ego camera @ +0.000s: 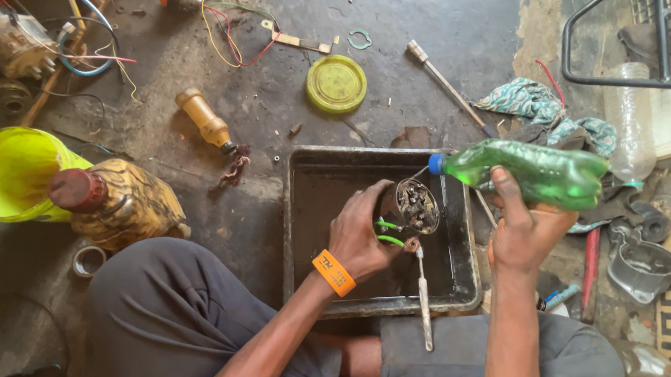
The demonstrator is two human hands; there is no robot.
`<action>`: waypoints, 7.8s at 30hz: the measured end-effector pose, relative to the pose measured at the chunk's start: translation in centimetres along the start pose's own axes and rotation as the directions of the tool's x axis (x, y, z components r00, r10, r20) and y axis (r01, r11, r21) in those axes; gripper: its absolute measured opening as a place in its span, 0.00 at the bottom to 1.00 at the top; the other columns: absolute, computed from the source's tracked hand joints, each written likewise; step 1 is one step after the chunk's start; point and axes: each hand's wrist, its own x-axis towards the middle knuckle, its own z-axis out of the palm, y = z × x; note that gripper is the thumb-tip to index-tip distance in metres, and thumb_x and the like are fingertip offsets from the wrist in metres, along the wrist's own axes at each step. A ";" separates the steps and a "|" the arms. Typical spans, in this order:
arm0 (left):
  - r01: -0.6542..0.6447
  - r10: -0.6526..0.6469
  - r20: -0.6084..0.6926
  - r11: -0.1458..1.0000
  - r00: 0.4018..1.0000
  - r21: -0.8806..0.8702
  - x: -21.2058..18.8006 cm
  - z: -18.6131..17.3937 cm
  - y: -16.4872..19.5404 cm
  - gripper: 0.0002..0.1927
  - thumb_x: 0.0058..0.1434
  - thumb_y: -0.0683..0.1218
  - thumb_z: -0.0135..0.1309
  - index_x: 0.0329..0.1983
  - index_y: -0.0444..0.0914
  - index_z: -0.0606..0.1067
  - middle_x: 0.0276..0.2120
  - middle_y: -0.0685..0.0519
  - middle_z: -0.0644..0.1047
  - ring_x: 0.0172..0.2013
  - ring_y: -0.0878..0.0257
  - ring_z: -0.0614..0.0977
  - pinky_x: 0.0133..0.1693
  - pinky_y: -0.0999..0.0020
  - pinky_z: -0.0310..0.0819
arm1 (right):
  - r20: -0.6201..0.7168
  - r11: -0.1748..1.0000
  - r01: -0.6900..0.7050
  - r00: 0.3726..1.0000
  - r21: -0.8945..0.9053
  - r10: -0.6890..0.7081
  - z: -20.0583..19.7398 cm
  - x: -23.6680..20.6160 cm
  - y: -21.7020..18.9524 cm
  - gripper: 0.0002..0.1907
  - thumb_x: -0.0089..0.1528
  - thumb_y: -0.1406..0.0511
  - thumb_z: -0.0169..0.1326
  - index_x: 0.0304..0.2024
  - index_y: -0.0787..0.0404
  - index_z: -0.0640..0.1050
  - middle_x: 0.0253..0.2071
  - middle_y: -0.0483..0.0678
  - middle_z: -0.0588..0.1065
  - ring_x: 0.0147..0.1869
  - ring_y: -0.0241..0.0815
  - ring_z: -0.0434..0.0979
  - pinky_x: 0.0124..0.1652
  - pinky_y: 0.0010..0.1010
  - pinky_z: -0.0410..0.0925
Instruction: The person sits on the floor and scrubs a dark cylindrical metal component in a tray of dark liquid using a small brush, turning it to clean different sides. They then pour water from a green plastic bottle over the component to rinse it while continuing to scrub.
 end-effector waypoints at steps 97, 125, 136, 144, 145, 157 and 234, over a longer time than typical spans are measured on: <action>-0.428 0.422 0.076 0.872 0.903 0.236 -0.5 -0.5 -0.1 0.51 0.45 0.49 0.69 0.70 0.28 0.59 0.64 0.35 0.68 0.66 0.39 0.70 0.70 0.48 0.61 | 0.158 0.985 -0.053 0.987 0.163 0.026 -3.0 -0.4 -1.7 0.19 0.62 0.78 0.61 0.54 0.66 0.75 0.49 0.52 0.79 0.55 0.44 0.83 0.63 0.35 0.77; -0.375 0.360 0.105 0.898 0.927 0.230 -0.4 0.1 -0.6 0.49 0.44 0.45 0.66 0.69 0.26 0.61 0.63 0.36 0.70 0.64 0.40 0.72 0.68 0.52 0.64 | 0.078 0.994 -0.101 0.992 0.041 0.097 -2.2 -0.1 -0.2 0.14 0.66 0.78 0.60 0.54 0.71 0.76 0.45 0.53 0.79 0.43 0.38 0.81 0.40 0.27 0.75; -0.351 0.339 0.095 0.918 0.936 0.183 -0.3 0.3 -0.6 0.48 0.44 0.46 0.68 0.68 0.26 0.61 0.61 0.35 0.71 0.62 0.39 0.72 0.67 0.51 0.64 | 0.023 0.984 -0.164 0.986 -0.069 0.166 -1.9 0.0 0.0 0.13 0.63 0.77 0.60 0.51 0.70 0.77 0.46 0.51 0.80 0.45 0.39 0.83 0.43 0.30 0.78; -0.359 0.350 0.086 0.919 0.933 0.159 -0.4 0.5 -0.8 0.49 0.44 0.47 0.69 0.67 0.26 0.61 0.60 0.34 0.71 0.61 0.38 0.72 0.66 0.50 0.65 | 0.055 0.994 -0.098 0.993 -0.056 0.101 -2.0 0.1 0.3 0.14 0.64 0.76 0.61 0.53 0.70 0.76 0.47 0.51 0.80 0.48 0.38 0.82 0.47 0.29 0.77; -0.356 0.347 0.079 0.923 0.934 0.149 -0.5 0.6 -0.7 0.49 0.44 0.47 0.69 0.67 0.25 0.61 0.60 0.34 0.71 0.61 0.38 0.72 0.65 0.50 0.66 | 0.045 0.990 -0.130 0.990 -0.053 0.132 -2.1 0.1 0.1 0.14 0.64 0.76 0.61 0.52 0.69 0.77 0.47 0.51 0.80 0.46 0.38 0.82 0.45 0.29 0.77; -0.348 0.344 0.051 0.927 0.937 0.138 -0.4 0.3 -0.1 0.49 0.45 0.47 0.70 0.67 0.26 0.61 0.58 0.35 0.72 0.60 0.38 0.74 0.63 0.50 0.68 | 0.148 0.992 0.017 0.989 -0.126 0.001 -3.1 0.1 -0.6 0.13 0.67 0.76 0.63 0.52 0.71 0.77 0.47 0.51 0.80 0.48 0.37 0.81 0.52 0.28 0.74; -0.142 0.142 -0.016 0.990 0.990 0.008 -0.2 1.0 -0.5 0.47 0.45 0.50 0.72 0.64 0.25 0.64 0.55 0.35 0.75 0.55 0.38 0.76 0.59 0.49 0.69 | 0.137 0.987 -0.042 0.989 -0.155 0.064 -3.7 0.4 -0.1 0.13 0.63 0.77 0.63 0.51 0.70 0.79 0.48 0.51 0.81 0.51 0.38 0.82 0.55 0.30 0.74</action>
